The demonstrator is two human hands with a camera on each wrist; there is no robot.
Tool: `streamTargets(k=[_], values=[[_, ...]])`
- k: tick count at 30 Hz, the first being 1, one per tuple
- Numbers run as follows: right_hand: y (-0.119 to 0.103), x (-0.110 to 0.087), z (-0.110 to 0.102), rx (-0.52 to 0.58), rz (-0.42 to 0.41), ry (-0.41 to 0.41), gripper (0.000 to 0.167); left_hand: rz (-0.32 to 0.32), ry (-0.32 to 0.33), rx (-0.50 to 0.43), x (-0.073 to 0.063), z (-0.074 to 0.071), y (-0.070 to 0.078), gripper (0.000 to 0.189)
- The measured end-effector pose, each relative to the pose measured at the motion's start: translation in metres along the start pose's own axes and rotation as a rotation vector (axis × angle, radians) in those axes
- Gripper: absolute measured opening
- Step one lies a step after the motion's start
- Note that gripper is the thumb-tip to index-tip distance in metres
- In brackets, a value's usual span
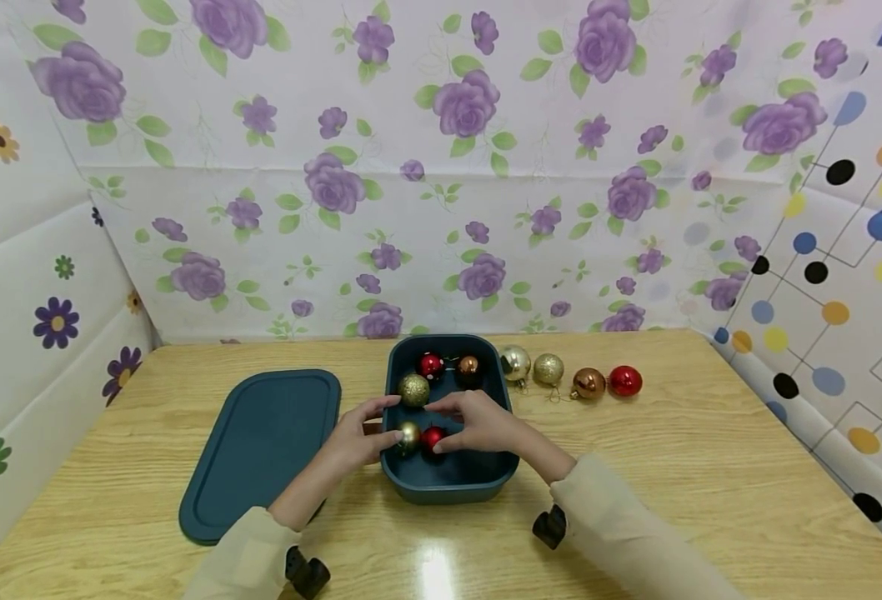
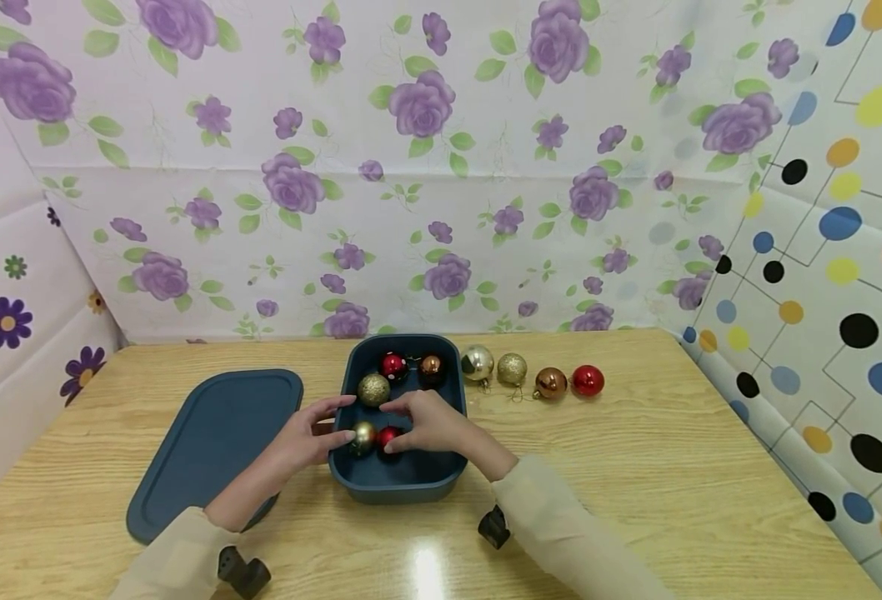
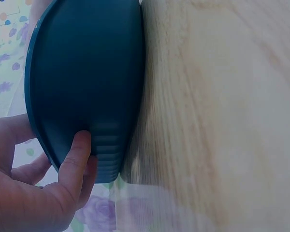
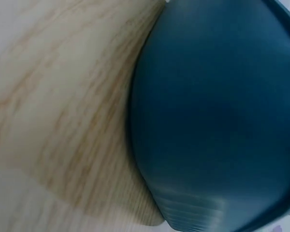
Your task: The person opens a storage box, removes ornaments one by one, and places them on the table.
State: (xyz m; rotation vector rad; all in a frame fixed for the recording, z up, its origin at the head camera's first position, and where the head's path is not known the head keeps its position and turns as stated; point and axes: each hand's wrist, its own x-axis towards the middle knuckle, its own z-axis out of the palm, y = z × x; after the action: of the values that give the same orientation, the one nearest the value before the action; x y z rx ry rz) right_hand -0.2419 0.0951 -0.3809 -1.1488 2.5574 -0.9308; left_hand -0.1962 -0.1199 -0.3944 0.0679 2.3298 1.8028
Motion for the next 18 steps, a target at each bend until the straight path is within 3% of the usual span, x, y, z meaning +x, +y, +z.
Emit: streamTargets(k=[6, 18], values=[[-0.0002, 0.0039, 0.0050, -0.055, 0.040, -0.040, 0.049, 0.002, -0.001, 0.004, 0.0004, -0.0002, -0.0005, 0.049], [0.0007, 0.0066, 0.0071, -0.128, 0.043, -0.079, 0.041, 0.009, 0.004, -0.002, 0.0003, 0.0001, -0.0004, 0.049]])
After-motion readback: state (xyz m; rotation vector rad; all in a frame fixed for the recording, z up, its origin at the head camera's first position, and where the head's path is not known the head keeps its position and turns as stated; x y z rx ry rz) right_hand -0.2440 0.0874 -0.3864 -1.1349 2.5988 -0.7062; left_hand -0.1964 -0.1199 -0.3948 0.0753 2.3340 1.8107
